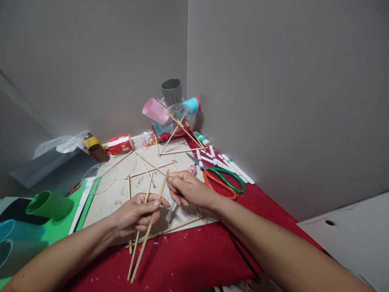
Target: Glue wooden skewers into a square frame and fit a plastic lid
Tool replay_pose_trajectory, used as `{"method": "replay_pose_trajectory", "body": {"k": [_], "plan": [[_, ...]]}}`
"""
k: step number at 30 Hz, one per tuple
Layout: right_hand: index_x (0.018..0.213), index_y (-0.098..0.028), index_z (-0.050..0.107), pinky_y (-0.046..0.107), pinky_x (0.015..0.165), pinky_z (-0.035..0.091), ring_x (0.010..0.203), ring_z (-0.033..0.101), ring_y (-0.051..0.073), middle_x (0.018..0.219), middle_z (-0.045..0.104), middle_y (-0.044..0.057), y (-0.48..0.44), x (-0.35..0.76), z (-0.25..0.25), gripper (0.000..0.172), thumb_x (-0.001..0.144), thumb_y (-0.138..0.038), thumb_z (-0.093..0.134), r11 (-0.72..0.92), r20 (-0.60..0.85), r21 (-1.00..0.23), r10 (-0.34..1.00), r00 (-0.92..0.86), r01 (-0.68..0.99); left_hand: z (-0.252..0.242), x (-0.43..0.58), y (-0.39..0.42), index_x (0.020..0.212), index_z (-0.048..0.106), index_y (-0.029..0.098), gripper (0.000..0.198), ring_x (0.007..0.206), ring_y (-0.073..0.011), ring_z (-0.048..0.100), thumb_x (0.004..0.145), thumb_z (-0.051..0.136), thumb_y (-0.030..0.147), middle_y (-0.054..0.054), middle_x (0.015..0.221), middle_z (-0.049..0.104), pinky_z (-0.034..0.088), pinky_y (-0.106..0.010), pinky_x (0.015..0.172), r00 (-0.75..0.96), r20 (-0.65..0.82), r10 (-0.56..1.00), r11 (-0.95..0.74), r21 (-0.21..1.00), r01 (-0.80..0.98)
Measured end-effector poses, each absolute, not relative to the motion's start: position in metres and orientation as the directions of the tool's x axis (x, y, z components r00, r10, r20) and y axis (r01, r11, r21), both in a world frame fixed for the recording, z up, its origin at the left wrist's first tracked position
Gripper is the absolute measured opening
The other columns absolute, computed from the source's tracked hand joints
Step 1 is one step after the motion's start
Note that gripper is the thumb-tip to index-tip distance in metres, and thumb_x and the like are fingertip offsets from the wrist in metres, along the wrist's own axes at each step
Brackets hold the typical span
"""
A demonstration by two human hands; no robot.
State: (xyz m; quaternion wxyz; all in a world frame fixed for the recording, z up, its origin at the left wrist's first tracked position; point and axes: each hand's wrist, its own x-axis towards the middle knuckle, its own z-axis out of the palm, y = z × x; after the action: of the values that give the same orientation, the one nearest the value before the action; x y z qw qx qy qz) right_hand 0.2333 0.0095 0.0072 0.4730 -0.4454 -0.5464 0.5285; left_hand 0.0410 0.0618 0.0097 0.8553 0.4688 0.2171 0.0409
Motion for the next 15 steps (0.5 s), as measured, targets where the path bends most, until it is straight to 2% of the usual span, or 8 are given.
{"method": "replay_pose_trajectory", "body": {"k": [4, 9, 13, 15], "plan": [[0.057, -0.021, 0.037, 0.016, 0.030, 0.020, 0.026, 0.028, 0.004, 0.039, 0.048, -0.006, 0.008, 0.230, 0.007, 0.034, 0.087, -0.035, 0.038, -0.012, 0.000, -0.998, 0.982, -0.187, -0.065, 0.011, 0.041, 0.058, 0.097, 0.066, 0.012, 0.025, 0.036, -0.0005, 0.013, 0.086, 0.062, 0.034, 0.005, 0.052, 0.049, 0.008, -0.016, 0.035, 0.915, -0.300, 0.269, 0.568, 0.817, 0.101], [0.062, -0.019, 0.045, 0.016, 0.032, 0.026, 0.029, 0.035, 0.005, 0.041, 0.051, -0.005, 0.002, 0.224, 0.010, 0.032, 0.089, -0.036, 0.041, -0.027, -0.009, -0.999, 0.933, -0.360, -0.047, 0.010, 0.041, 0.064, 0.084, 0.063, 0.013, 0.022, 0.036, -0.0018, 0.012, 0.089, 0.057, 0.034, 0.007, 0.049, 0.042, 0.008, -0.016, 0.034, 0.895, -0.285, 0.344, 0.559, 0.828, 0.048], [0.059, -0.019, 0.045, 0.019, 0.037, 0.031, 0.036, 0.039, 0.006, 0.045, 0.051, -0.002, -0.023, 0.222, 0.026, 0.039, 0.093, -0.039, 0.043, 0.196, 0.183, -0.980, 0.947, -0.263, 0.023, 0.007, 0.041, 0.071, 0.093, 0.064, 0.013, 0.021, 0.038, -0.0021, 0.011, 0.087, 0.058, 0.032, 0.007, 0.051, 0.042, 0.008, -0.015, 0.034, 0.881, -0.301, 0.365, 0.570, 0.820, 0.044], [0.064, -0.019, 0.051, 0.021, 0.045, 0.039, 0.045, 0.048, 0.009, 0.052, 0.054, -0.001, -0.042, 0.219, 0.033, 0.031, 0.091, -0.034, 0.050, 0.389, 0.364, -0.911, 0.914, -0.181, 0.133, 0.005, 0.041, 0.073, 0.096, 0.065, 0.012, 0.022, 0.038, -0.0020, 0.011, 0.086, 0.060, 0.031, 0.007, 0.050, 0.043, 0.006, -0.015, 0.034, 0.872, -0.308, 0.380, 0.577, 0.816, 0.037]]}}
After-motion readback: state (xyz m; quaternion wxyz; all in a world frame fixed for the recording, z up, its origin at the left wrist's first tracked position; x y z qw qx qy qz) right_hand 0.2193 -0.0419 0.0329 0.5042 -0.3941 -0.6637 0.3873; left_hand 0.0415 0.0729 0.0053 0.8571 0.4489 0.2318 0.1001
